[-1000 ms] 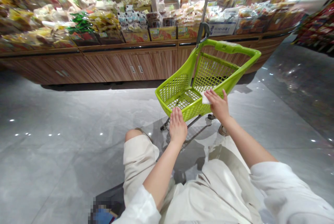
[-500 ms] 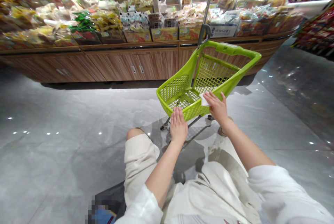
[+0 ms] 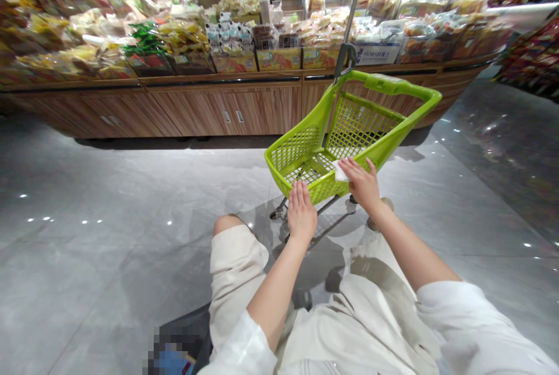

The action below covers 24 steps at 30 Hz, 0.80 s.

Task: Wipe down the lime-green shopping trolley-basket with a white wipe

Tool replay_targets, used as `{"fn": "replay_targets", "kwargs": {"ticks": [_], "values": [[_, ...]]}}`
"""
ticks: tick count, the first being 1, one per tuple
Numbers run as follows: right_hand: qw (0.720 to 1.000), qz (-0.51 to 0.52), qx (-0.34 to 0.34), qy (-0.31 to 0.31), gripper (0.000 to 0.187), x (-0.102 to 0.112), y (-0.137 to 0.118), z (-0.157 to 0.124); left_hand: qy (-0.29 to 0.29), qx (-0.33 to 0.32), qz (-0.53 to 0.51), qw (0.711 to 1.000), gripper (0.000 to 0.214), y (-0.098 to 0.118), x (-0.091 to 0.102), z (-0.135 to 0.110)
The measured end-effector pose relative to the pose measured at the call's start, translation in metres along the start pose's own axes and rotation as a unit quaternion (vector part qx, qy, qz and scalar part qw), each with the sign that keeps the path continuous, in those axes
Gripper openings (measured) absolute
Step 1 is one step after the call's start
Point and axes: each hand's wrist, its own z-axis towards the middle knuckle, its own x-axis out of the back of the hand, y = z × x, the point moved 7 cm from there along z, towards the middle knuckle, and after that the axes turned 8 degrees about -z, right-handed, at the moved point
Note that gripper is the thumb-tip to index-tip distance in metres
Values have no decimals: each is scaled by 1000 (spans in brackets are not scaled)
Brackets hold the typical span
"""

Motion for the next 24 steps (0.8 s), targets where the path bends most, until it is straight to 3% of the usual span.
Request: {"fn": "replay_targets", "kwargs": {"ticks": [2,4,7,9,11,14,17,19,21,24], "values": [[999,-5,-50,13,70,-1,4,-1,1,3,-2,1000,75,2,1,0],[999,8,-51,18,71,-2,-20,-5,3,11,-5,1000,76,3,1,1],[999,47,21,5,70,-4,-77,-12,-1,16,-5,1000,77,1,-2,2],[996,60,72,-6,68,-4,-99,-15,-6,14,-3,1000,79,-1,-3,2],[992,56,109,-12,68,-3,-96,-15,-7,11,0,1000,79,-4,-3,1],[993,33,115,-11,69,-2,-54,-9,-4,4,-1,1000,78,-4,-1,1],[999,1,33,5,69,-1,-1,-1,-4,1,-4,1000,78,-2,2,0],[1000,-9,-23,12,70,-1,11,-1,-6,3,-5,1000,79,0,3,0],[999,-1,-44,15,73,-2,-5,-3,-7,6,-10,1000,79,2,4,0],[999,30,12,5,72,-4,-60,-10,-5,13,-16,1000,76,2,3,1]]}}
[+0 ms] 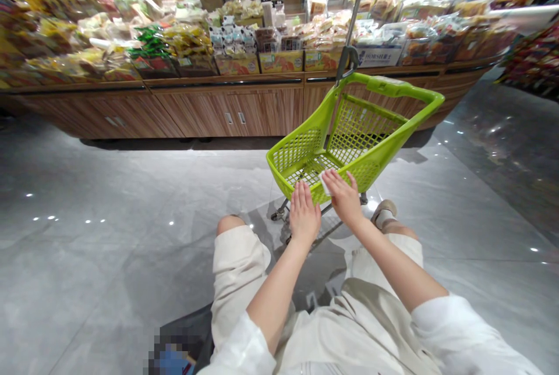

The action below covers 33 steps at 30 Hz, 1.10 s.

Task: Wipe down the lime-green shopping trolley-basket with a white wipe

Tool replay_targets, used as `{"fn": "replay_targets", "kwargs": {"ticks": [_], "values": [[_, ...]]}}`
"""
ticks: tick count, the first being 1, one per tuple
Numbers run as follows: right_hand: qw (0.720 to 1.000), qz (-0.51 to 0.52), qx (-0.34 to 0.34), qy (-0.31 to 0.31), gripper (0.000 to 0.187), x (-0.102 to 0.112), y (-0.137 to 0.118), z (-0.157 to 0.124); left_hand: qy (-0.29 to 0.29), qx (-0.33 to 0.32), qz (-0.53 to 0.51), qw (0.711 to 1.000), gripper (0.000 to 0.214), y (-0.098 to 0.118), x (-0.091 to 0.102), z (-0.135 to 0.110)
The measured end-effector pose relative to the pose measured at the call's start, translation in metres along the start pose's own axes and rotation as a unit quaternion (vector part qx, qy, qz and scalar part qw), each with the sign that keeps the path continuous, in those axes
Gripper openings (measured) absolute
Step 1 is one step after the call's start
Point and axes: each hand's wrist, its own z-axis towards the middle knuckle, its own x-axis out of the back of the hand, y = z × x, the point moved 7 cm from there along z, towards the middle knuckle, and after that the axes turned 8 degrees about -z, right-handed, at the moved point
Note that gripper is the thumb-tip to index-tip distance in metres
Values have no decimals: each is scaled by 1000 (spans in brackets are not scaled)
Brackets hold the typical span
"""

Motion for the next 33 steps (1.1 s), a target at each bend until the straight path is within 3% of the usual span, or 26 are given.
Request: {"fn": "replay_targets", "kwargs": {"ticks": [2,4,7,10,12,15,18,20,23,25,27,30,33], "values": [[998,16,60,-13,68,-2,-29,-4,-1,-3,0,1000,74,-1,-1,0],[994,17,104,-25,67,-2,-34,-6,-2,-10,1,1000,72,-2,0,0],[994,-7,103,-30,66,0,5,1,1,-12,-1,1000,70,-3,3,0],[999,-41,16,-12,66,4,59,11,-1,-12,-5,1000,69,-1,6,1],[998,-53,-37,0,67,6,71,13,-3,-13,-7,1000,69,0,7,1],[999,-34,-19,-3,68,3,37,10,-1,-10,-9,1000,70,0,6,1],[995,5,98,-27,68,-1,-16,3,0,-16,-11,1000,69,-3,5,1],[987,13,156,-42,69,-1,-24,1,-1,-24,-10,1000,69,-4,5,1],[990,-12,132,-41,72,2,19,7,0,-27,-7,1000,69,-5,7,1],[997,-43,56,-21,73,5,60,12,2,-26,-9,1000,70,-4,7,1],[998,-65,-14,-1,72,7,82,12,3,-24,-13,1000,71,-2,7,1],[998,-53,-31,5,69,2,57,10,7,-17,-17,1000,72,-2,6,3],[999,-14,50,-15,67,-5,-1,9,11,-15,-15,1000,71,-7,4,8]]}}
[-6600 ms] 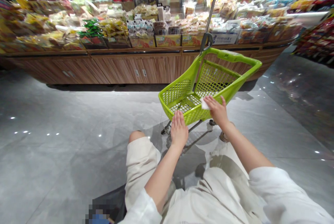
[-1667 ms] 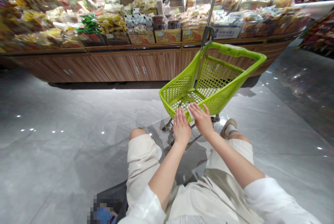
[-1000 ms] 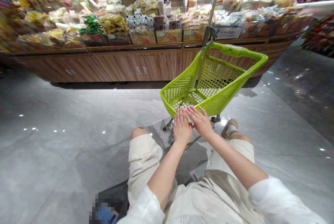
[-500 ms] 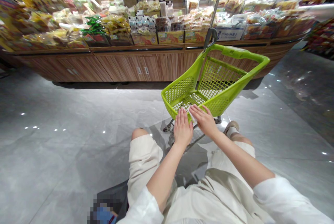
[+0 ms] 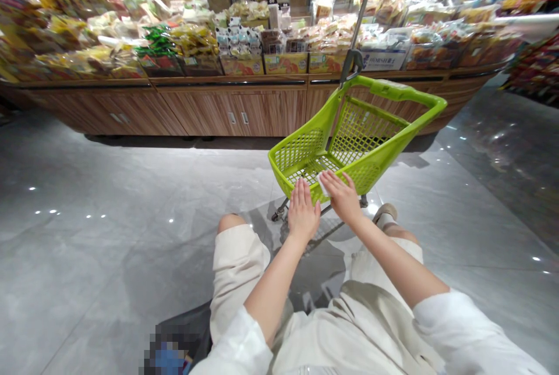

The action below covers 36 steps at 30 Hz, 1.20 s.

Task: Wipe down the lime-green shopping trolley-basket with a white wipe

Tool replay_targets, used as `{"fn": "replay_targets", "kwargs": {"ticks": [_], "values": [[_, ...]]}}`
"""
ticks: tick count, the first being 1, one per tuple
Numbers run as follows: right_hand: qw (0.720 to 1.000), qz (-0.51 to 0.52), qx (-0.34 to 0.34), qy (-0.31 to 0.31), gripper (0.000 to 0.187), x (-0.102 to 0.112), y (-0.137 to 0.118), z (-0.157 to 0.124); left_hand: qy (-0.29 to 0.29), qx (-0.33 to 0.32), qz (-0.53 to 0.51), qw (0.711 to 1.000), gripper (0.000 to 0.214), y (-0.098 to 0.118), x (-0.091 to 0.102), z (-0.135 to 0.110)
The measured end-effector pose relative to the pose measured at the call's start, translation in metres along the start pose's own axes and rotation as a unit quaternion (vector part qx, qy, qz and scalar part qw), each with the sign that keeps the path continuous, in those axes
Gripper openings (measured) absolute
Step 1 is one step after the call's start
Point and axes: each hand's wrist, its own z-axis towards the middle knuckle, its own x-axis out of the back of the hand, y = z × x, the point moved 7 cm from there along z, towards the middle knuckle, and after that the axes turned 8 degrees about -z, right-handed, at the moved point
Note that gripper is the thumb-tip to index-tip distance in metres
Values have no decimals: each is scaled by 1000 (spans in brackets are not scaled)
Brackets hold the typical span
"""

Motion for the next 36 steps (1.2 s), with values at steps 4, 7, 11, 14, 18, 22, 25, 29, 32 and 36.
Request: {"fn": "replay_targets", "kwargs": {"ticks": [4,7,11,14,18,22,25,29,32,36], "values": [[996,12,79,-25,68,-1,-10,8,-4,-10,3,1000,70,-11,-1,6],[1000,-3,16,-14,71,1,37,11,-4,-16,3,1000,71,-14,-1,7],[995,-17,-92,19,69,2,57,7,4,-13,0,1000,74,-8,-3,6],[999,6,-46,13,65,-2,7,6,1,-5,-3,1000,74,-3,-6,6],[998,33,59,-18,63,-5,-35,7,-12,0,0,1000,75,-6,-7,5],[1000,3,15,-10,65,-2,28,5,-6,-13,3,1000,72,-8,-2,3],[995,-26,-94,16,66,2,75,1,2,-14,4,1000,72,-7,-1,2],[996,-14,-91,21,67,0,31,-1,0,-6,0,1000,74,-3,-3,2],[1000,19,7,4,63,-2,-26,0,-17,2,3,1000,76,-2,-6,3],[998,19,53,-11,63,-1,-7,2,-17,-2,11,1000,76,-3,-4,2]]}}
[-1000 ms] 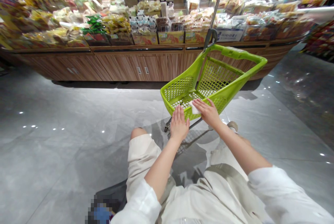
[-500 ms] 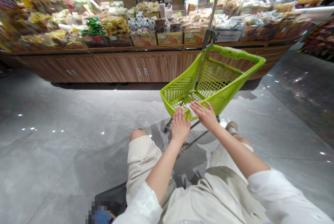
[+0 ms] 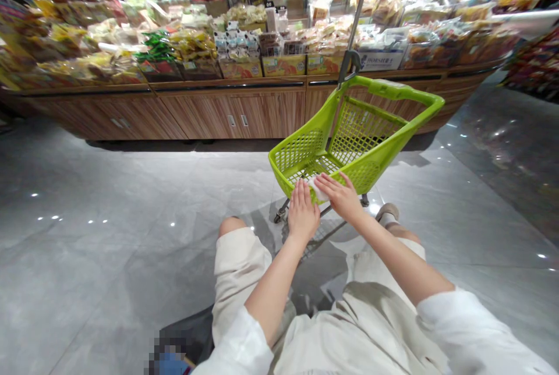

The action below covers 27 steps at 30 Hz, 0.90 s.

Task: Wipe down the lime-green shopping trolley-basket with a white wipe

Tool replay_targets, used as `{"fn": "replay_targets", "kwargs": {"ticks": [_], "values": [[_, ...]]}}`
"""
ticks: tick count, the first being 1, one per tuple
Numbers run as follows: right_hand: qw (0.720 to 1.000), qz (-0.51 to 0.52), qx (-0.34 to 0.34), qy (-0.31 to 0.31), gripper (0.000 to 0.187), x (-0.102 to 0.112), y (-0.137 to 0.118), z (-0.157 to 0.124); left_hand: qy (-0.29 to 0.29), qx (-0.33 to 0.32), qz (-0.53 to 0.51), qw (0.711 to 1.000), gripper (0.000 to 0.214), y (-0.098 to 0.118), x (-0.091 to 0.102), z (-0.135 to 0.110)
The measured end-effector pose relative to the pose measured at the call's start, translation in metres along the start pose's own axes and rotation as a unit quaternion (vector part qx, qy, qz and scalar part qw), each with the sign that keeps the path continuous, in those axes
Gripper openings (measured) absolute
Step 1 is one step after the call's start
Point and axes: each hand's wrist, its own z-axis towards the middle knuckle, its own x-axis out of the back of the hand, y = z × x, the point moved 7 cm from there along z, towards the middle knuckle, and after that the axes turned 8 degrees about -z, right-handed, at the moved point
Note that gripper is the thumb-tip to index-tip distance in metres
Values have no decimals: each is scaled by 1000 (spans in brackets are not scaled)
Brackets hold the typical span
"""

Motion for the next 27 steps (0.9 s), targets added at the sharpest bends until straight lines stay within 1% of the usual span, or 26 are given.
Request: {"fn": "replay_targets", "kwargs": {"ticks": [1,3,4,5,6,7,8,10,11,12,13,14,15,16,18,19,20,21,22,23,24,26,27], "values": [[1000,-9,-24,4,64,2,21,-1,4,-3,0,1000,75,0,1,0],[994,-33,-97,20,64,7,61,-5,8,-9,-2,1000,75,1,2,-1],[990,-44,-133,28,64,9,74,-6,10,-10,-4,1000,76,2,3,-1],[985,-51,-159,36,64,9,77,-8,12,-11,-6,1000,77,2,2,-2],[982,-53,-174,42,64,9,72,-8,14,-10,-8,1000,79,3,2,-2],[982,-50,-175,47,64,8,59,-7,16,-9,-11,1000,80,3,1,-2],[985,-43,-162,49,63,5,41,-6,17,-7,-12,1000,81,3,1,-2],[993,-23,-106,42,62,1,-1,-3,14,-7,-13,1000,83,3,-1,-2],[997,-15,-72,35,61,-1,-18,-2,11,-8,-12,1000,83,3,-2,-2],[999,-8,-40,27,61,-2,-28,-2,9,-10,-11,1000,83,3,-3,-2],[1000,-6,-14,19,61,-3,-30,-3,7,-12,-9,1000,83,2,-3,-2],[1000,-8,0,14,61,-2,-24,-4,7,-13,-8,1000,83,2,-2,-2],[1000,-15,0,12,61,-1,-10,-6,8,-14,-7,1000,82,1,-1,-2],[999,-25,-15,13,62,1,10,-8,9,-15,-7,1000,82,1,0,-2],[995,-48,-82,24,65,6,55,-12,11,-16,-9,1000,83,2,2,-3],[990,-58,-121,29,66,8,72,-14,12,-15,-11,1000,84,2,2,-3],[985,-65,-154,33,68,9,82,-16,13,-15,-13,1000,85,3,2,-3],[981,-68,-177,35,69,9,83,-16,13,-14,-14,1000,85,4,2,-3],[980,-65,-187,36,70,7,76,-15,14,-12,-16,1000,85,6,1,-3],[981,-58,-183,35,70,6,62,-13,14,-10,-17,1000,85,6,0,-3],[985,-46,-164,33,69,4,42,-11,13,-8,-17,1000,84,7,-1,-2],[995,-18,-96,22,65,0,0,-5,10,-4,-16,1000,84,7,-3,-2],[998,-6,-57,14,64,-1,-16,-3,7,-4,-15,1000,84,6,-4,-2]]}}
